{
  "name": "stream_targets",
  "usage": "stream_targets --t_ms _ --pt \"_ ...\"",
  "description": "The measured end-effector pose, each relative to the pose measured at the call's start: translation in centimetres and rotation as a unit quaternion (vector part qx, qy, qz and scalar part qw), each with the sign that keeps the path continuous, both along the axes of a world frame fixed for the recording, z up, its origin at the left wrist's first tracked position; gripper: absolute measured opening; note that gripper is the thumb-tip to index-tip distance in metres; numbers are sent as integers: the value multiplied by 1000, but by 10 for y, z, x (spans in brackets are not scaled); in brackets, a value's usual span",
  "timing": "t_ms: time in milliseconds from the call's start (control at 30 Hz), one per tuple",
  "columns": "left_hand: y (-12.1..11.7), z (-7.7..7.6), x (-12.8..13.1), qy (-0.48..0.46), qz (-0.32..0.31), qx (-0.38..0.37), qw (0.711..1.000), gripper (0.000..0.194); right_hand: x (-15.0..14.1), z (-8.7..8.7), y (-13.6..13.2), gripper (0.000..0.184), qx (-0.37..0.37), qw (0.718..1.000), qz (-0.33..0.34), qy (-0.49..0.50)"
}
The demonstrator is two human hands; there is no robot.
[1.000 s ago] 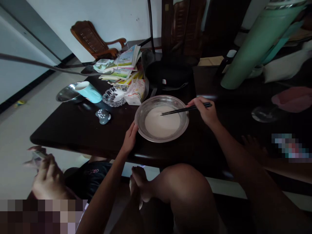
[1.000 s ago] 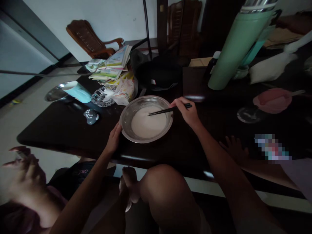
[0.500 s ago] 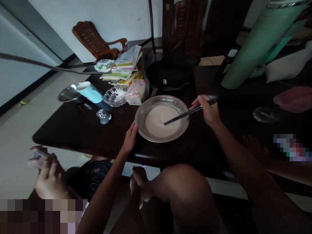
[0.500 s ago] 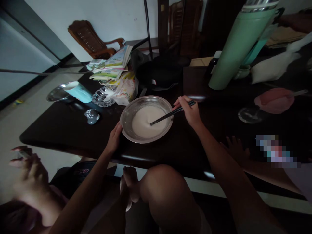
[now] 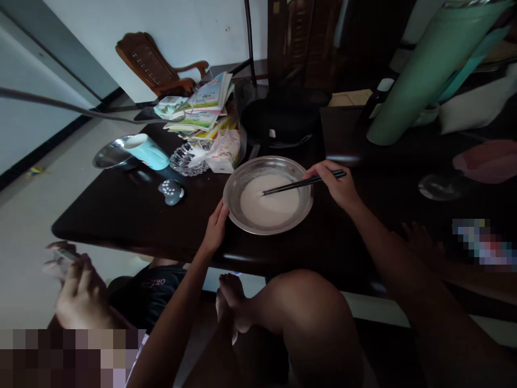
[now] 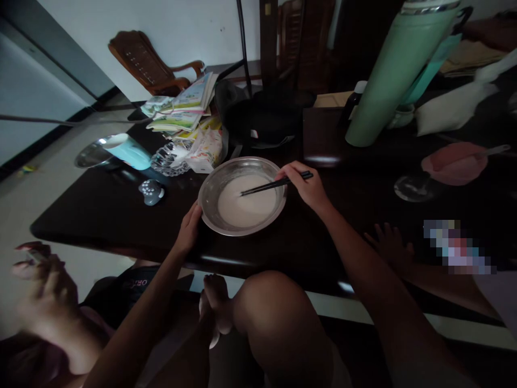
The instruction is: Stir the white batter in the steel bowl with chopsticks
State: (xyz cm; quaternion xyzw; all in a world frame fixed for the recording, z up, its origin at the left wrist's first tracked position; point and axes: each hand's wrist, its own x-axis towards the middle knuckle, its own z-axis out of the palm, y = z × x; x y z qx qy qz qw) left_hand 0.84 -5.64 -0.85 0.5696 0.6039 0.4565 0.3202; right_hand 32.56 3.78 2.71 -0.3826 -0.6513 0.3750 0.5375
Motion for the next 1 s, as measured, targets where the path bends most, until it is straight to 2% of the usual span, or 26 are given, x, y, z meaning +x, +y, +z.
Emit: stream_targets --t_ms 133,267,333,500,633,700,767,900,1000 --pt "0 0 0 3 -1 -1 1000 68 4 0 2 37 -3 997 -64 39" --pt "0 0 0 8 2 -2 1000 67 0 0 0 36 -14 1000 3 15" --pt "0 0 0 8 3 1 1000 68 -1 0 0 35 -9 1000 9 7" --pt "0 1 0 9 0 -1 1000 69 3 -2 3 39 -1 995 -78 56" --pt "0 1 1 9 2 -2 1000 67 -7 0 -5 38 -17 1000 -6 20" --pt "-1 1 1 13 5 -3 1000 67 -10 1 -9 36 2 1000 22 -21" --pt "-1 1 1 16 8 -5 1000 68 -6 3 -7 34 22 999 -1 -31" --pt "-1 1 1 16 8 -5 1000 69 7 1 4 36 15 994 -97 50" --pt "-1 1 1 14 2 -5 1000 69 4 -2 3 38 12 996 -70 63"
